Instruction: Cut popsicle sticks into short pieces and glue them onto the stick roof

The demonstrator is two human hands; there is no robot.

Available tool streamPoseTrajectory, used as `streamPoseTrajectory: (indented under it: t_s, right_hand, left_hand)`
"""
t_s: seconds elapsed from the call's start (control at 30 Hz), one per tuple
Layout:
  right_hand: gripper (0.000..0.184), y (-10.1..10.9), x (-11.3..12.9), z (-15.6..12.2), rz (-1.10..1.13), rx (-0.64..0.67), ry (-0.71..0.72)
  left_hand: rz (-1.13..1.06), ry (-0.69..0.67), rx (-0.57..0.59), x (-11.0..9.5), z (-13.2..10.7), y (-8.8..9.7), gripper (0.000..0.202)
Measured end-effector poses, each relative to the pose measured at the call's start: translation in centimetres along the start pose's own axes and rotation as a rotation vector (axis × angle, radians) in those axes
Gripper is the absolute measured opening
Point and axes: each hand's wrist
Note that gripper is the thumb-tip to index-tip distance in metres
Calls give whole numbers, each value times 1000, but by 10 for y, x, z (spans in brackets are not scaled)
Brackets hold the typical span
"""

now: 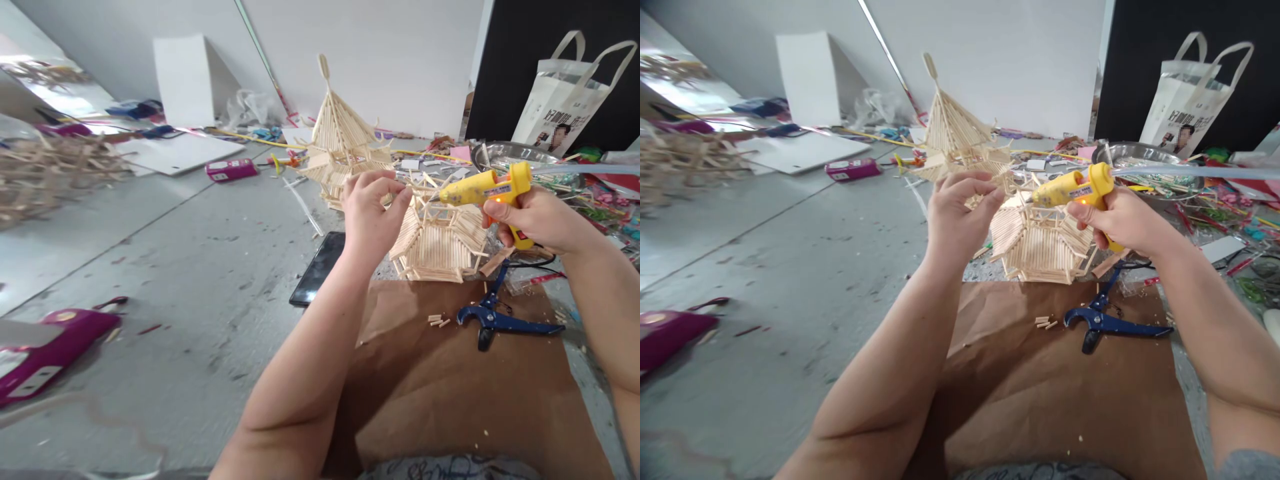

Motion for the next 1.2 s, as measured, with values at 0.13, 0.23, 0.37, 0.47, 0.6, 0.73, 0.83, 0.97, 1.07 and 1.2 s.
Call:
streamPoseTrajectory:
  t_s: [0.13, 0.23, 0.37, 0.47, 0.6, 0.73, 0.83, 0.97, 1.07, 1.2]
  right_hand:
    - [27, -2, 1, 0, -73, -31, -31]
    - [27, -3, 2, 1, -73, -48, -26]
    - [27, -3, 1, 4, -67, -46, -29]
    - [27, -2, -1, 5, -21, -11, -4]
    - [32, -2, 1, 5, -75, -14, -15]
    - [41, -3, 5, 3, -211, -12, -49]
    - [44, -3, 6, 3, -234, 3, -50]
    - [42, -3, 4, 4, -229, -6, -41]
    - [41, -3, 4, 5, -242, 0, -54]
    - [40, -2, 4, 6, -228, -8, -45]
  left_hand:
    - [-5, 0, 11, 0, 1, 0, 9]
    - [20, -9, 21, 0, 1, 0, 10]
    - [30, -10, 19, -1, 0, -1, 9]
    - [35, -20, 20, 0, -1, -2, 8]
    - [75, -44, 15, 2, 0, -4, 10]
    - [143, -81, -15, 6, 0, -6, 9]
    - [186, -101, -30, 8, 0, -8, 10]
    - [211, -126, -35, 8, -1, -9, 12]
    - [221, -127, -25, 8, -1, -9, 12]
    - [233, -118, -16, 7, 0, -9, 13]
Point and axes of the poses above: each hand's wrist, its own z-axis towards the middle knuckle, its own y-axis out of the back of the hand, x = y × z, and after that the axes turned 12 degrees about z, right-handed
